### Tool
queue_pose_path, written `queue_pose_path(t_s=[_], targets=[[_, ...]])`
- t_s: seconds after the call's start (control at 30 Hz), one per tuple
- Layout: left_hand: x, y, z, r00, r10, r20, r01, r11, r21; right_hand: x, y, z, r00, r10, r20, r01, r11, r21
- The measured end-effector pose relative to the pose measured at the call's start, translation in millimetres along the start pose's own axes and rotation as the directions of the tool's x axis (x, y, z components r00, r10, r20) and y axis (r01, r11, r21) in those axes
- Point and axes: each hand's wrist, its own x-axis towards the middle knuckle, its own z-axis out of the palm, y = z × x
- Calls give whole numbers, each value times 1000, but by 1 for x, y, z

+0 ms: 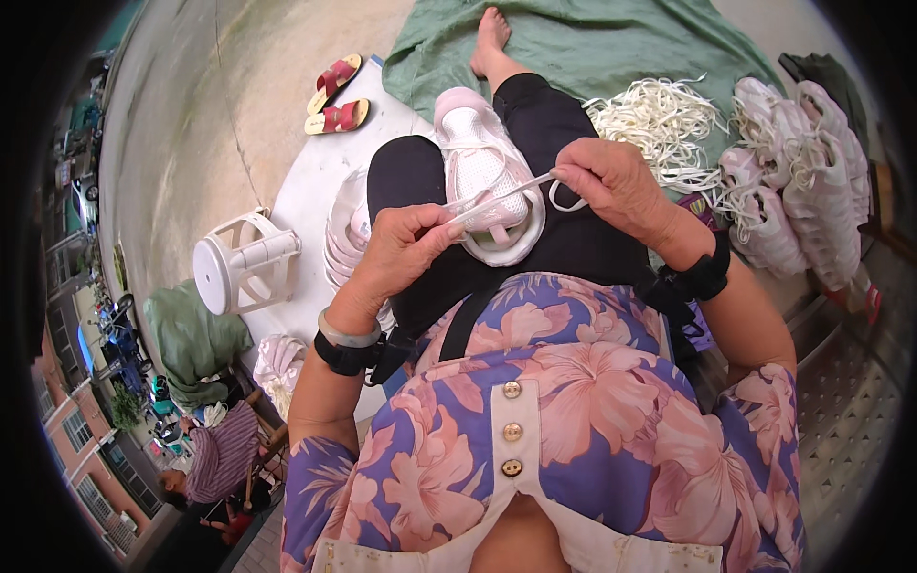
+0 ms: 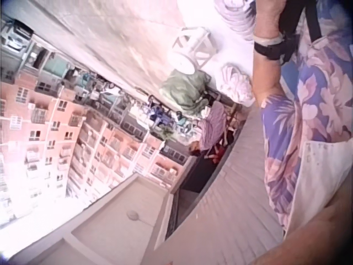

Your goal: Lacing up several pairs of pink and white sneakers.

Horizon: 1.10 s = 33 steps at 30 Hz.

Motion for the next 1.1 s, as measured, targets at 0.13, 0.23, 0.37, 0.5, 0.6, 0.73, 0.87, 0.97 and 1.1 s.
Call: queue_pose_path(t_s=[0.13,0.23,0.37,0.5,0.6,0.73,0.87,0.97,1.1], targets=[[-1,-12,-6,998,-68,-12,67,996,-57,-14,41,-34,989,61,-138,-84,982,-167],[-2,-16,-10,994,-109,3,109,991,-76,-22,67,-49,979,121,-167,-159,959,-235],[-4,-24,-7,999,21,-49,-19,999,31,-27,101,-60,959,161,-233,-233,916,-327],[-7,-16,-8,989,-147,-13,147,989,-16,-33,137,-67,929,193,-317,-304,886,-351],[-1,-19,-3,1000,-2,-16,3,999,44,-49,177,-81,920,193,-342,-340,826,-449],[-1,-13,1,999,53,-11,-50,986,160,-47,190,-79,927,264,-267,-375,623,-687],[-2,-14,-1,996,37,-83,-23,986,166,-22,177,-52,917,339,-210,-359,470,-806],[6,-9,2,991,74,-110,-61,991,118,5,140,-21,963,-133,-232,-38,791,-610],[16,-6,11,989,105,-99,-96,991,96,38,10,34,962,-264,-62,259,962,-87]])
